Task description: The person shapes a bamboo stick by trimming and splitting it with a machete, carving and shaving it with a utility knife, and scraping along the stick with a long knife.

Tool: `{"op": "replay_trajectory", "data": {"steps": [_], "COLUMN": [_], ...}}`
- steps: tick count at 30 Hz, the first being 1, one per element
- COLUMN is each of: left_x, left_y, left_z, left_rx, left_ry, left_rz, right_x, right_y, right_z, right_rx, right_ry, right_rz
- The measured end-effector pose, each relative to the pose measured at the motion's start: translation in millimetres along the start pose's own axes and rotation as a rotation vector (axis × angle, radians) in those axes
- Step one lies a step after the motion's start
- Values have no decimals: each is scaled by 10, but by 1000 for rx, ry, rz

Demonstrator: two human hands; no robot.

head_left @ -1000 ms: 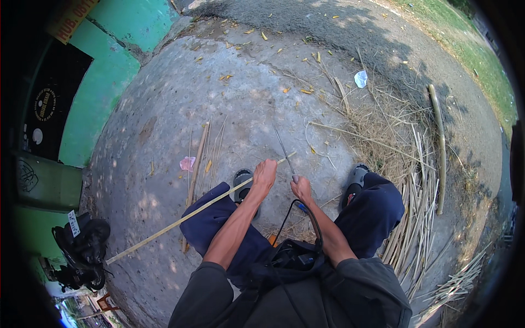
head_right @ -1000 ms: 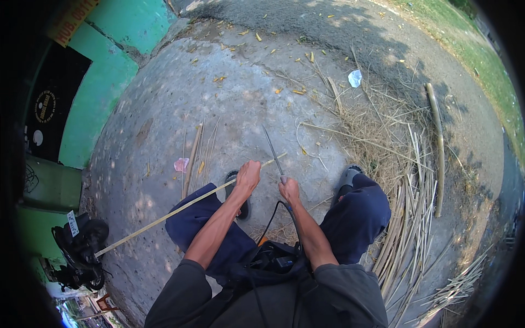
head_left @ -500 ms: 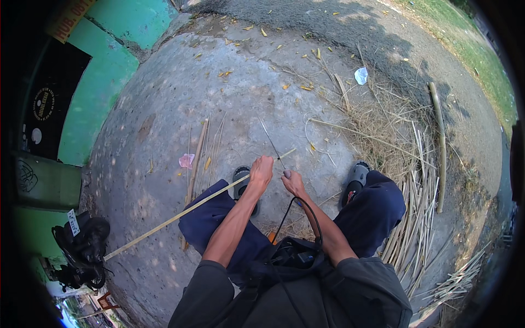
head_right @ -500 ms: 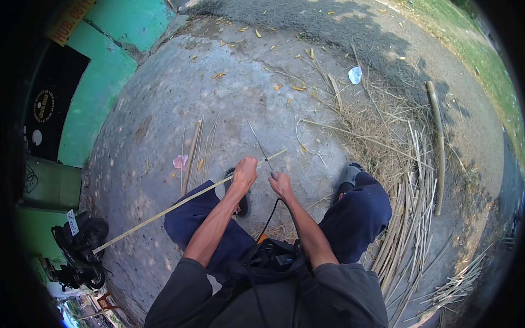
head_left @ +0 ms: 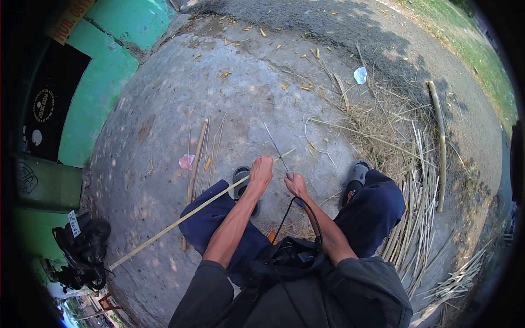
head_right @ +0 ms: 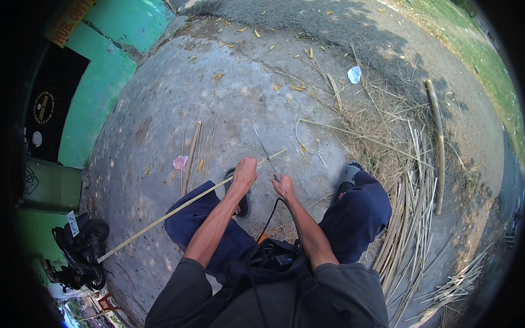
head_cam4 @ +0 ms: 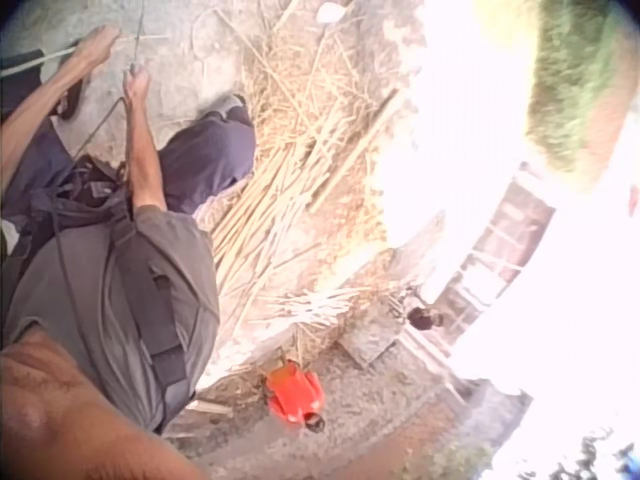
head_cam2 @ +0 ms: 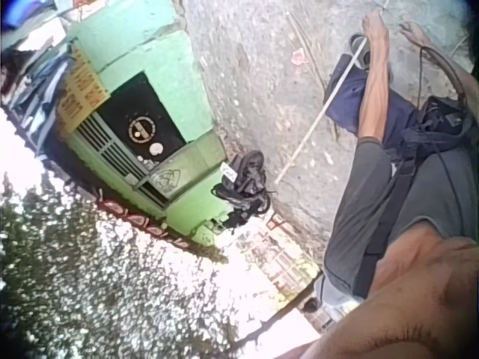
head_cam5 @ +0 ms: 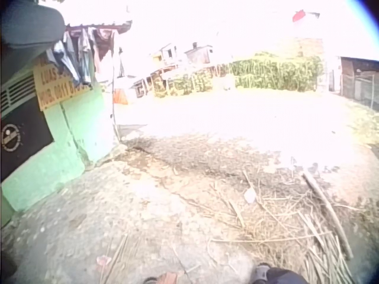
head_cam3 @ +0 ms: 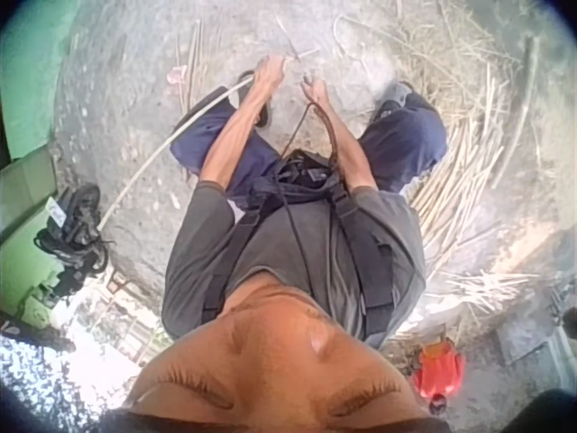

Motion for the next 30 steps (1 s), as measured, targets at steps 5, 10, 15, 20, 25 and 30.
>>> {"op": "replay_trajectory", "data": {"steps": [5, 10, 15, 20, 25, 30], "left_x": [-26, -44, 7, -18, 1, -25], "left_y": [-26, -28, -40, -3, -67, -133], "left_z": [99, 91, 22, 57, 81, 179], "left_rx": [36, 28, -37, -15, -28, 46], "left_ry": [-1, -33, 9, 0, -10, -8], "left_rz": [-22, -51, 19, 16, 5, -53], "right_x": [10, -37, -15, -98, -121, -149], "right_y": [-121, -55, 45, -72, -10, -22], "right_z": [256, 329, 67, 251, 331, 371], "right_rx": [-69, -102, -56, -54, -58, -16], "right_ry": [48, 104, -118, 15, 73, 58], "right_rz": [16, 104, 74, 70, 85, 77]}}
Point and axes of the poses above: each hand's wrist, its own x-axis away from the middle knuckle, its own y-axis out of the back of the hand, z = x × y, the point moved 1 cm from there along -x, towards the middle knuckle, and after that the axes turned 14 degrees about z, right-handed, at the moved point
